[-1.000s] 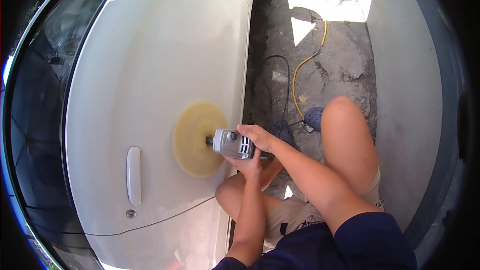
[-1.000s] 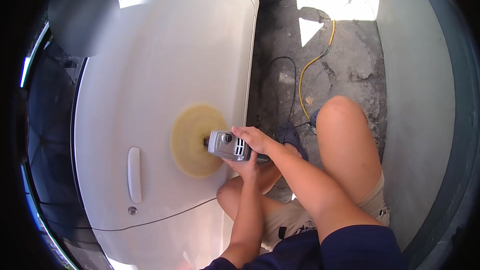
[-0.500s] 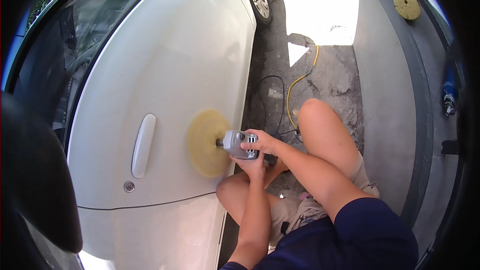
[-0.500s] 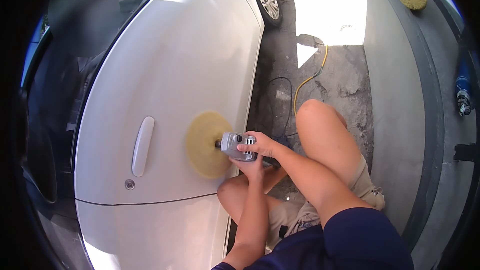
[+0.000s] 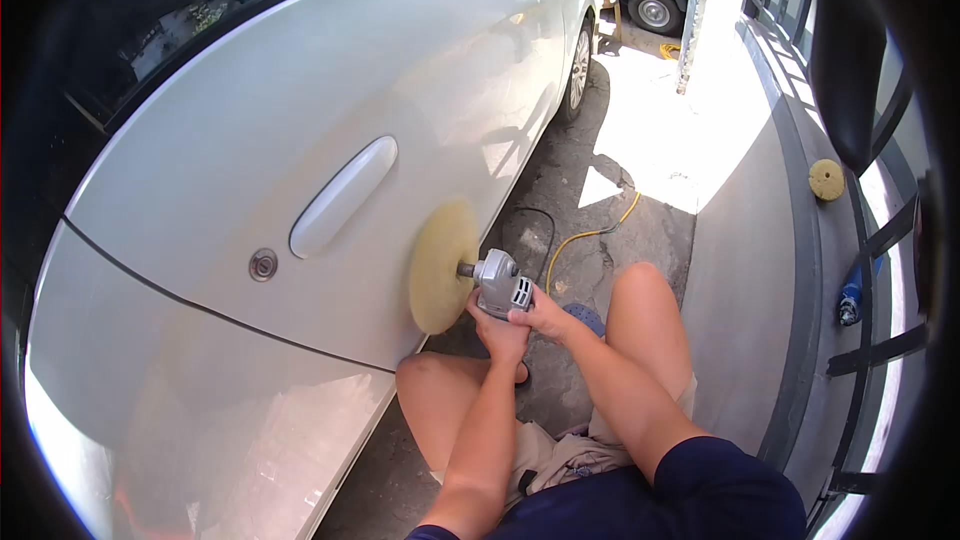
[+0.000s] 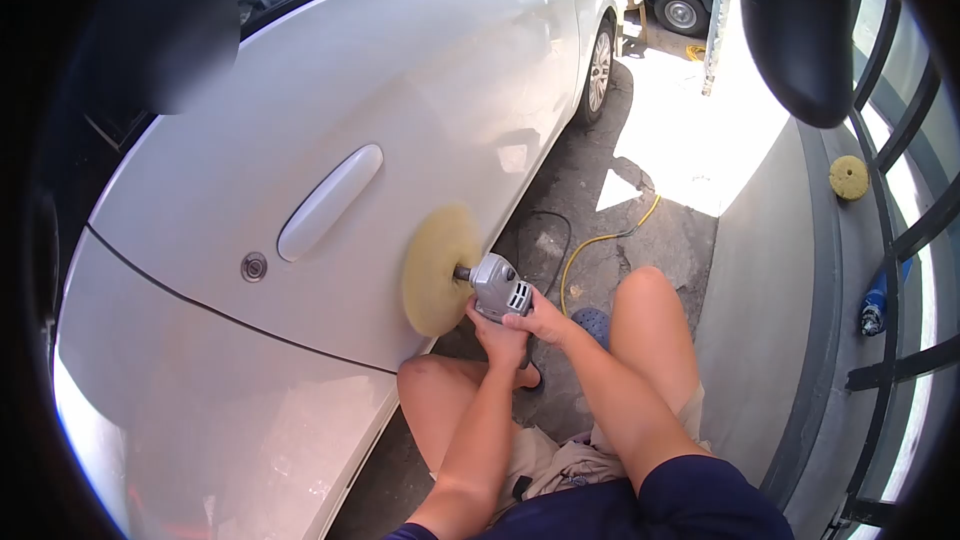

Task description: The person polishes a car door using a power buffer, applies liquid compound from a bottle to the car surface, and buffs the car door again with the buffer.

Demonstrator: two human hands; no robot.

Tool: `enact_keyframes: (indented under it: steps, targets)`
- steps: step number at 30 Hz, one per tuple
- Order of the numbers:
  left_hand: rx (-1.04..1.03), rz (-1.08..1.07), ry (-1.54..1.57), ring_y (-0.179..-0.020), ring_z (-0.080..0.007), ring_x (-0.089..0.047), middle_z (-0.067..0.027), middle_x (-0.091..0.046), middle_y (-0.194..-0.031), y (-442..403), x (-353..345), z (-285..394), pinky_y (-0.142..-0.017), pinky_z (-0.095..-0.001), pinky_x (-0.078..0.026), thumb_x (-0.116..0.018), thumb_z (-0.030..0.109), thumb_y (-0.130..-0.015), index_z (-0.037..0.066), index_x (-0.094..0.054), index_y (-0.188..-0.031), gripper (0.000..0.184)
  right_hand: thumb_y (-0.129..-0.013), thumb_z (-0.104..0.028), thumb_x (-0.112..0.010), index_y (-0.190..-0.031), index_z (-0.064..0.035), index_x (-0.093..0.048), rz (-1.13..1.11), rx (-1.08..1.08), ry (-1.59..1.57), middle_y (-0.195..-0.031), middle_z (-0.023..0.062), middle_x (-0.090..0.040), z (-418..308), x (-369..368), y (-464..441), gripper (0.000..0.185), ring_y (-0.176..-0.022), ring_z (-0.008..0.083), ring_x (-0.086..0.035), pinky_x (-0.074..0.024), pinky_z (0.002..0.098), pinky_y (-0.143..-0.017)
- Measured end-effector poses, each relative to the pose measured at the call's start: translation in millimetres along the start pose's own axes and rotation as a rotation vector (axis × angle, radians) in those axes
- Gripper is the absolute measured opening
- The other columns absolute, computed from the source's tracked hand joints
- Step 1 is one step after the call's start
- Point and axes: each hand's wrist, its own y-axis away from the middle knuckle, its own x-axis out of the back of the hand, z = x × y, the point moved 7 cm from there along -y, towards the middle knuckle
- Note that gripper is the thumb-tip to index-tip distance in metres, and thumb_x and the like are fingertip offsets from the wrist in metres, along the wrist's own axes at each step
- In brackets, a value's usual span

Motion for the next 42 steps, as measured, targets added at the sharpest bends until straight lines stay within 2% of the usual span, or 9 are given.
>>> enact_keyframes:
  steps: [2, 9, 15, 18, 24, 30, 33, 36, 42]
  targets:
    - [-0.047, 0.003, 0.055, -0.118, -0.0429, -0.069, -0.0242, -0.069, -0.125, -2, 7, 10, -0.100, -0.0490, -0.053, -0.097, 0.029, -0.067, 0.012, -0.039, -0.146, 0.099, -0.067, -0.031, -0.104, -0.152, -0.0003, -0.039, -0.025, 0.002, 0.040, -0.142, 0.0128, -0.060, -11, -4, 1, 0.112, -0.137, 0.0225, -0.054, -0.0407, 0.0410, -0.120]
    - [-0.108, -0.031, 0.163, -0.113, -0.0441, -0.071, -0.0228, -0.072, -0.122, -20, 12, 31, -0.095, -0.0507, -0.056, -0.096, 0.030, -0.066, 0.011, -0.040, -0.146, 0.099, -0.071, -0.022, -0.101, -0.146, -0.0002, -0.046, 0.013, 0.113, 0.213, -0.137, 0.0120, -0.064, -61, -21, -4, 0.096, -0.128, 0.0223, -0.062, -0.0465, 0.0388, -0.115]
    - [-0.226, -0.136, 0.109, -0.116, -0.0468, -0.066, -0.0250, -0.066, -0.125, -62, -11, 68, -0.098, -0.0538, -0.052, -0.093, 0.024, -0.065, 0.005, -0.042, -0.145, 0.097, -0.074, -0.027, -0.099, -0.144, 0.0003, -0.051, 0.088, 0.121, 0.341, -0.135, 0.0112, -0.066, -110, -4, -27, 0.089, -0.127, 0.0215, -0.062, -0.0467, 0.0381, -0.113]
    - [-0.305, -0.131, 0.124, -0.116, -0.0470, -0.065, -0.0268, -0.065, -0.125, -82, -33, 95, -0.099, -0.0539, -0.050, -0.090, 0.023, -0.067, 0.005, -0.042, -0.144, 0.093, -0.075, -0.028, -0.097, -0.144, -0.0008, -0.053, 0.141, 0.113, 0.252, -0.135, 0.0103, -0.067, -125, 16, -42, 0.086, -0.124, 0.0205, -0.063, -0.0471, 0.0372, -0.112]
    - [-0.285, -0.204, -0.011, -0.116, -0.0459, -0.066, -0.0254, -0.067, -0.123, -123, -89, 127, -0.100, -0.0583, -0.047, -0.087, 0.031, -0.070, 0.006, -0.040, -0.145, 0.092, -0.079, -0.033, -0.091, -0.136, 0.0006, -0.063, 0.233, 0.109, 0.213, -0.130, 0.0097, -0.070, -157, 70, -75, 0.072, -0.119, 0.0199, -0.065, -0.0474, 0.0357, -0.108]
    - [-0.255, -0.215, -0.005, -0.115, -0.0455, -0.066, -0.0244, -0.067, -0.122, -137, -117, 128, -0.100, -0.0594, -0.044, -0.087, 0.032, -0.070, 0.007, -0.039, -0.145, 0.092, -0.078, -0.031, -0.092, -0.136, 0.0005, -0.064, 0.220, 0.070, 0.142, -0.130, 0.0090, -0.070, -151, 100, -98, 0.072, -0.118, 0.0193, -0.065, -0.0481, 0.0356, -0.108]
    - [-0.301, -0.172, 0.051, -0.116, -0.0466, -0.066, -0.0259, -0.067, -0.124, -126, -106, 124, -0.099, -0.0583, -0.048, -0.087, 0.030, -0.070, 0.006, -0.039, -0.146, 0.093, -0.077, -0.031, -0.094, -0.137, 0.0008, -0.062, 0.197, 0.085, 0.189, -0.131, 0.0094, -0.069, -154, 87, -83, 0.075, -0.119, 0.0197, -0.065, -0.0482, 0.0357, -0.108]
    - [-0.305, -0.115, 0.065, -0.107, -0.0470, -0.072, -0.0242, -0.071, -0.118, -109, -80, 120, -0.092, -0.0527, -0.057, -0.093, 0.031, -0.067, 0.009, -0.038, -0.145, 0.098, -0.075, -0.032, -0.095, -0.139, 0.0009, -0.060, 0.155, 0.126, 0.252, -0.131, 0.0100, -0.069, -159, 59, -71, 0.080, -0.120, 0.0200, -0.065, -0.0480, 0.0355, -0.109]
    - [-0.183, -0.159, 0.027, -0.112, -0.0462, -0.072, -0.0251, -0.071, -0.121, -68, -20, 88, -0.095, -0.0503, -0.057, -0.094, 0.034, -0.067, 0.010, -0.038, -0.146, 0.099, -0.075, -0.032, -0.097, -0.141, 0.0011, -0.057, 0.065, 0.129, 0.286, -0.132, 0.0108, -0.069, -133, 3, -32, 0.084, -0.122, 0.0204, -0.065, -0.0488, 0.0361, -0.109]
